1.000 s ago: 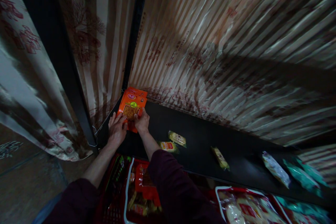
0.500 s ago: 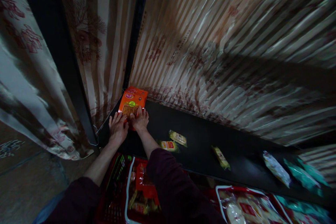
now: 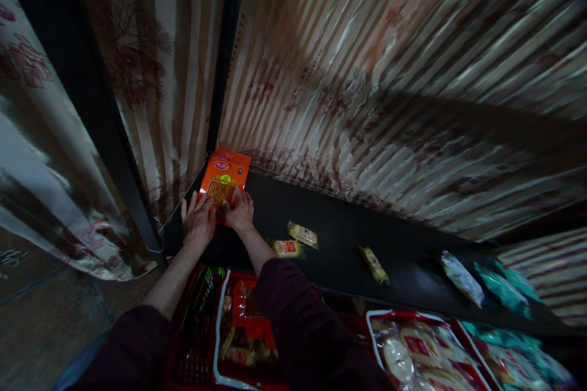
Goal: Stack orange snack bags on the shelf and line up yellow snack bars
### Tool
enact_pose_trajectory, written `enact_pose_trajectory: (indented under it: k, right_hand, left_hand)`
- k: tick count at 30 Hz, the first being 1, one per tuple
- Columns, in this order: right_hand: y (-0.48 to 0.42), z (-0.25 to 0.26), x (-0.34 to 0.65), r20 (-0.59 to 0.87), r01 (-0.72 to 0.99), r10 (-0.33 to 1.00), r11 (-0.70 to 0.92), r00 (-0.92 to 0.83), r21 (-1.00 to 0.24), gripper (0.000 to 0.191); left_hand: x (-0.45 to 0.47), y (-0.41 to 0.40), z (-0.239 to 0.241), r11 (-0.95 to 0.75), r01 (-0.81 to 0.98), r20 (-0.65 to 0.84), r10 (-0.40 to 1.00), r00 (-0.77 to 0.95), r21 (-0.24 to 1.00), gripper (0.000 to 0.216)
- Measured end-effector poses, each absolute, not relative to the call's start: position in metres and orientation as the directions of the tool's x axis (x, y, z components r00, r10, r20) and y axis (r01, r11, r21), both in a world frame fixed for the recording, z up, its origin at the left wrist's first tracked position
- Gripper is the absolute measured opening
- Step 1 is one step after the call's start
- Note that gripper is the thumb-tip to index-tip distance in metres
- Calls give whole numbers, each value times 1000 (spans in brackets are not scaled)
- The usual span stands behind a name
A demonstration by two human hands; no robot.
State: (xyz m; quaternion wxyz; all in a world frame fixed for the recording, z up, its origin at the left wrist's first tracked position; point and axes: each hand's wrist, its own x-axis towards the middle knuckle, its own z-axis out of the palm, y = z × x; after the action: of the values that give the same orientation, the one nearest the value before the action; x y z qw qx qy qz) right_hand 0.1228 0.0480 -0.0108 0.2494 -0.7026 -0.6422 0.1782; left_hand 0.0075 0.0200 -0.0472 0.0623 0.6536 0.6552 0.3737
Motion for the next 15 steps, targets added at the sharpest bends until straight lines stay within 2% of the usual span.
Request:
enact_pose_trajectory:
  k: [3, 9, 12, 15]
  right_hand:
    - [42, -16, 123, 167, 793, 975, -13, 144, -609, 64]
    - [4, -16, 114, 253, 786, 953, 24, 170, -618, 59]
    - [-25, -17, 113, 262, 779, 960, 90, 98, -621, 51]
    - [-56, -23, 118, 235, 749, 970, 114, 58, -653, 53]
  left_hand:
    - [8, 20, -47, -132, 823, 436, 888, -150, 552, 38]
    - [8, 13, -36, -202, 835, 500, 860, -99, 512, 37]
    - [14, 3, -32, -270, 817, 517, 855, -40, 510, 36]
    - [23, -15, -33, -347, 803, 495, 866, 75, 485, 37]
